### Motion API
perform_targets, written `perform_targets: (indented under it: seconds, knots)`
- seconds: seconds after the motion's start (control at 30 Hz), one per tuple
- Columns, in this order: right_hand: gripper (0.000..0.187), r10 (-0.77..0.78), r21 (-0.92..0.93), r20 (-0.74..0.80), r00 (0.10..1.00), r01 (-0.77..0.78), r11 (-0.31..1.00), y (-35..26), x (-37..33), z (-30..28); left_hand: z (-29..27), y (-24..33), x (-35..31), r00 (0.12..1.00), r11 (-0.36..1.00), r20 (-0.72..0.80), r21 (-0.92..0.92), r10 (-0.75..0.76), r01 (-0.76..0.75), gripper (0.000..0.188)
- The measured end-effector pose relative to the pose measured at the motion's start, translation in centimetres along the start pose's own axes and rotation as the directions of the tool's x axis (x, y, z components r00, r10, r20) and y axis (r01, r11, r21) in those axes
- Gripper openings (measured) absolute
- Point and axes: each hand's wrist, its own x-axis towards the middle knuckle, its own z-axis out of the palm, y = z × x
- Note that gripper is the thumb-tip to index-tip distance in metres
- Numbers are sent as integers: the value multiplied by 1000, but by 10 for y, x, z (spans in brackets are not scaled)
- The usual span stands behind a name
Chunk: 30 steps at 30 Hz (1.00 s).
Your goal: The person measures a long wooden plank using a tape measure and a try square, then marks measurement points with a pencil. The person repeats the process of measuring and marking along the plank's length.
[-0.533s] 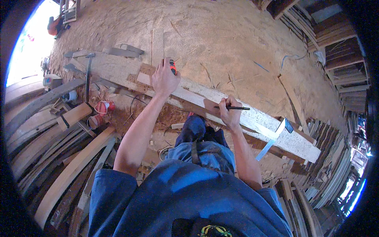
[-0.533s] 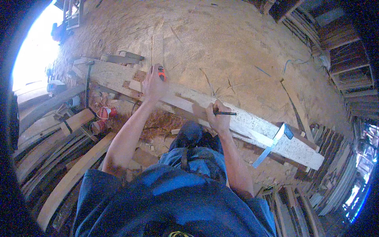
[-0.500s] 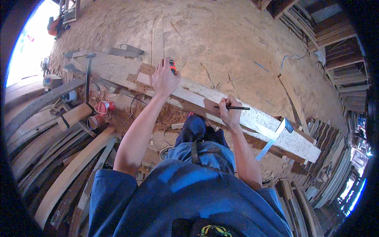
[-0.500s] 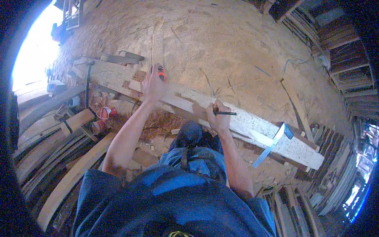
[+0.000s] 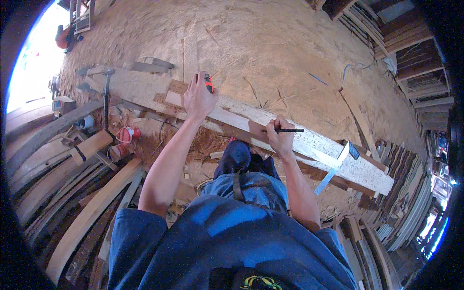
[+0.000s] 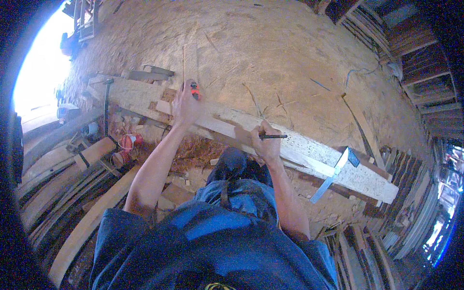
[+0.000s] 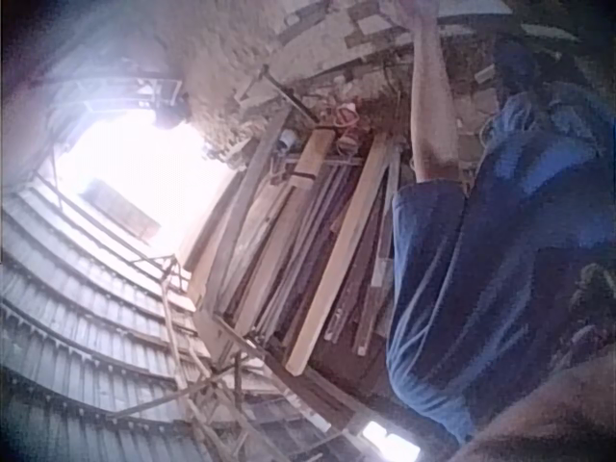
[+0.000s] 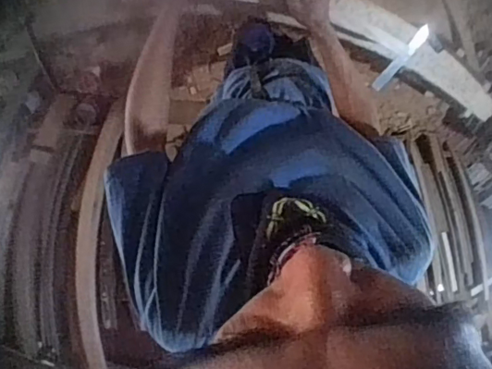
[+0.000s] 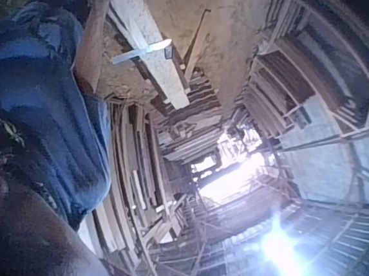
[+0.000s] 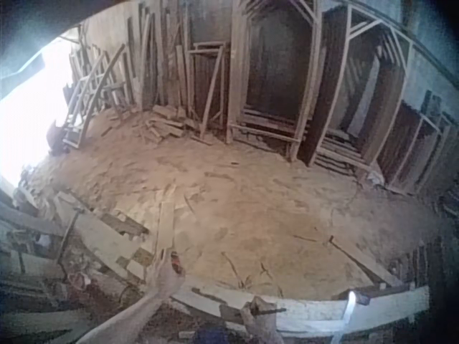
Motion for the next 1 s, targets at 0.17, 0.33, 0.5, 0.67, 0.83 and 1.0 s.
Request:
perform_targets:
  seconds: [0.17,0.33,0.5,0.67,0.83,1.0]
  knots:
    - [29,7,15,-15,1000,-6,1000,-1,-1,-1,-1,1,1,1000,1000,24,-1,-4,4,53]
    - [30,-9,0,-9,1000,9,1000,-3,0,-2,-1,1,0,1000,1000,6,6,15,-15,53]
    - [32,11,8,8,1000,-11,1000,0,-1,0,-1,1,0,1000,1000,8,3,12,-12,54]
    - [33,58,66,30,998,-60,996,4,-2,2,-2,3,1,1000,1000,19,8,4,-4,54]
    - [34,4,59,52,999,-7,998,3,-1,-1,-2,2,1,1000,1000,20,1,2,-2,55]
    - [32,8,3,45,999,-8,1000,4,-2,0,-4,3,-2,1000,1000,7,2,12,-12,56]
